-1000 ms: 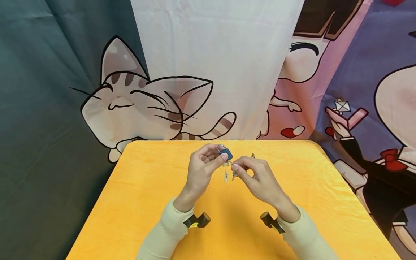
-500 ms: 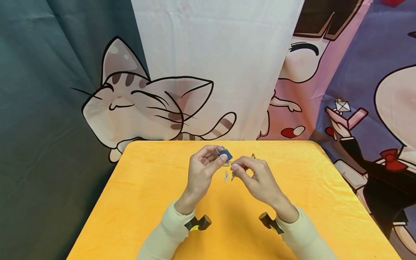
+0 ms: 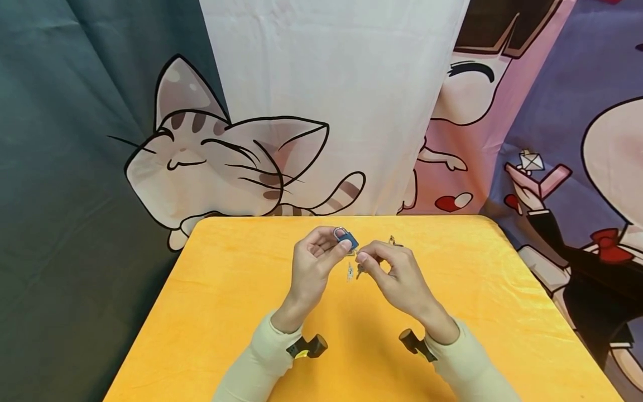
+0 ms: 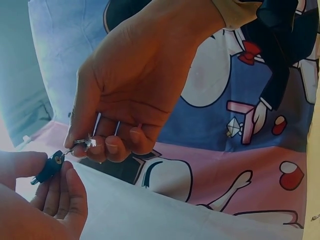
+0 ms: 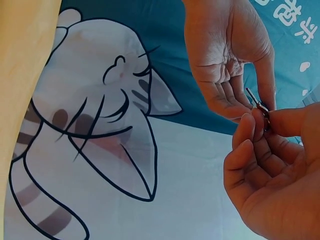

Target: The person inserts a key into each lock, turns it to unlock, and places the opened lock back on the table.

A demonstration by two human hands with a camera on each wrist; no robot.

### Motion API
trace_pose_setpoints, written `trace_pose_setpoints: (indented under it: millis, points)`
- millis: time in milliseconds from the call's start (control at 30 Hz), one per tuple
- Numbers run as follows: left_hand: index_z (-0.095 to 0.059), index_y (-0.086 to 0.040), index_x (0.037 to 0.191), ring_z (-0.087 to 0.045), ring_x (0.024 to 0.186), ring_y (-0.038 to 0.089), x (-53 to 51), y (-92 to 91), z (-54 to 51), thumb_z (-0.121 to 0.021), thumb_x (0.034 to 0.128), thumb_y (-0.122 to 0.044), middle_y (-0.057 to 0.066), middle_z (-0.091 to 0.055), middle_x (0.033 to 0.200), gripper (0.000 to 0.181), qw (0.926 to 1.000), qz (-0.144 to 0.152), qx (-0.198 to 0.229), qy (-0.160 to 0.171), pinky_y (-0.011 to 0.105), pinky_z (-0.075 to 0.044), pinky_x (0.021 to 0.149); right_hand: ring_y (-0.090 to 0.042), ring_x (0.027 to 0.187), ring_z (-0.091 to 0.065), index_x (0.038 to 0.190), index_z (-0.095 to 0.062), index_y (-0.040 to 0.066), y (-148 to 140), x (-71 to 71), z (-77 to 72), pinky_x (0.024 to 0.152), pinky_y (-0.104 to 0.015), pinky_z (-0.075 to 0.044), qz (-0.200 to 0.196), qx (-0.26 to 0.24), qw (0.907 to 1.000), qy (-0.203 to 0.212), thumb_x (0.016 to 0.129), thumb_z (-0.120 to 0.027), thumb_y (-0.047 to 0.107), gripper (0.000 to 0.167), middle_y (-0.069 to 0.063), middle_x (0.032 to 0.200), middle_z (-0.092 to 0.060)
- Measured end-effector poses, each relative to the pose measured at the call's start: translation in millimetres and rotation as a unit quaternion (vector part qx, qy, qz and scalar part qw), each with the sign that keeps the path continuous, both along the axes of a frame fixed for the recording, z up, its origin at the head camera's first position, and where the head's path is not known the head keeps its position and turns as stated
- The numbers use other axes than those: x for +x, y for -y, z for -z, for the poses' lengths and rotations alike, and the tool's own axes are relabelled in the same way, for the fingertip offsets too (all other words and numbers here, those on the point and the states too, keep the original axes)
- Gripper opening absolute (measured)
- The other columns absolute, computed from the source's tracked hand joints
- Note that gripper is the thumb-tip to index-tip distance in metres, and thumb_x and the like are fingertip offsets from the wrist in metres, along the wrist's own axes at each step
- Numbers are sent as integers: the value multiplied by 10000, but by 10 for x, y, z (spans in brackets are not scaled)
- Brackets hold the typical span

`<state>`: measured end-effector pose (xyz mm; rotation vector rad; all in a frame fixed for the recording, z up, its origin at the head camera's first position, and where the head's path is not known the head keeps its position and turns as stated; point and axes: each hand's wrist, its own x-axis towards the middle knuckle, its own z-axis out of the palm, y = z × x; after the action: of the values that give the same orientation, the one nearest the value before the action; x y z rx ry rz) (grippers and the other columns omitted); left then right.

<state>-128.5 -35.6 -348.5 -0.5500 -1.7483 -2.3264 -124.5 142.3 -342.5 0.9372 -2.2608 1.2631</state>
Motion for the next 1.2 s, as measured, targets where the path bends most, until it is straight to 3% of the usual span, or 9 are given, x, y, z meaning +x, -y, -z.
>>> trace_pose_setpoints:
  millis: [267, 600, 967, 1200]
  points:
    - [-592, 89, 1008, -664, 891, 123, 14, 3, 36, -721, 872, -92, 3, -674, 986, 260, 10000, 54, 16, 27, 238, -565, 850, -96, 655, -601, 861, -690, 155, 37, -17, 45, 609, -240, -507, -137, -156, 9998, 37, 947, -613, 24, 175, 51, 737, -665]
    - [-600, 61, 977, -652, 905, 143, 18, 12, 93, -724, 869, -87, 15, -664, 985, 222, 9999, 72, -67, 66, 251, -551, 880, -53, 687, -620, 830, -692, 131, 84, -25, 104, 625, -255, -526, -146, -358, 9989, 273, 949, -613, 33, 173, 60, 738, -677]
    - [-629, 63, 1041, -641, 900, 123, 10, 29, 121, -717, 899, -191, 9, -649, 970, 304, 9988, 376, -281, 136, 247, -554, 870, -101, 661, -607, 850, -679, 126, 111, -4, 102, 626, -238, -515, -202, -603, 9976, 288, 953, -600, 32, 160, 12, 717, -651]
    - [-635, 76, 1033, -643, 879, 120, 5, 35, 120, -729, 892, -199, 6, -660, 957, 323, 9992, 309, -254, 11, 238, -555, 854, -91, 686, -589, 874, -657, 117, 118, 12, 118, 657, -253, -505, -404, -717, 9944, 670, 991, -540, 28, 187, 10, 753, -635]
